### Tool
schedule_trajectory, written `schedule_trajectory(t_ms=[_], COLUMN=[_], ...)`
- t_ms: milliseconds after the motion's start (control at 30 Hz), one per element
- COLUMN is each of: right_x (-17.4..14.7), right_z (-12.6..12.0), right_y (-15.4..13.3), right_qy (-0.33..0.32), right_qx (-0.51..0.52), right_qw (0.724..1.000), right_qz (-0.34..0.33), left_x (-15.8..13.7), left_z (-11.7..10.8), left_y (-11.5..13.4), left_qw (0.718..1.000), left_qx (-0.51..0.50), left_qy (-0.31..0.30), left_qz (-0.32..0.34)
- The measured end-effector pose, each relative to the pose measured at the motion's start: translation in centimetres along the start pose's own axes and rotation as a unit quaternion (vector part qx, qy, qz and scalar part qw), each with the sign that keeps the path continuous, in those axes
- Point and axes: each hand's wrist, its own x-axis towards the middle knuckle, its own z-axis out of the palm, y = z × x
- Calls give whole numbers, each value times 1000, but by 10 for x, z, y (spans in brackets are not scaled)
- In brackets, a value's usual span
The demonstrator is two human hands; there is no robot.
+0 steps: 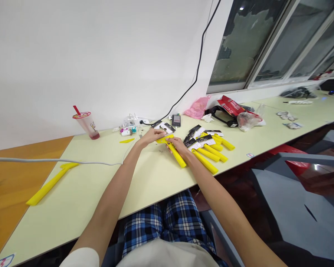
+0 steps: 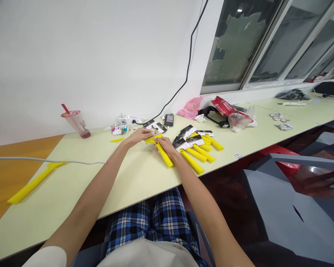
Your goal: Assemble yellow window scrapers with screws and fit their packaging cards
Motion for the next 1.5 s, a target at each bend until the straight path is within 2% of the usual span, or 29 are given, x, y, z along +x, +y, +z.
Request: schedule_trajectory(t_ms=[133,300,500,633,700,833,967,1100,1300,1500], right_x=[-2,-1,2,5,7,11,13,14,15,12], right_z=[0,1,-5,-16,-20,-23,-22,-20,-20,-14], right_y=[-3,-2,-3,-9,-11,-10,-7,-4,-1,-2], right_qy=[11,19,61,124,151,168,161,150,133,108], right_qx=[13,28,63,101,117,129,128,128,138,136], right_qw=[1000,999,996,985,978,975,977,980,981,985], right_qz=[-1,1,-22,-63,-79,-72,-48,-34,-20,-13], left_x=[-6,-3,11,24,32,52,75,89,86,71], left_z=[-14,-13,0,5,6,12,18,13,6,3], left_y=[3,0,-13,-32,-42,-53,-53,-52,-53,-47], left_qw=[999,999,998,987,981,981,981,977,974,976], left_qx=[19,14,11,44,79,141,182,207,224,213], left_qy=[-19,-3,61,154,176,135,71,41,27,46], left_qz=[-31,-32,14,0,-6,-4,6,-3,-13,-20])
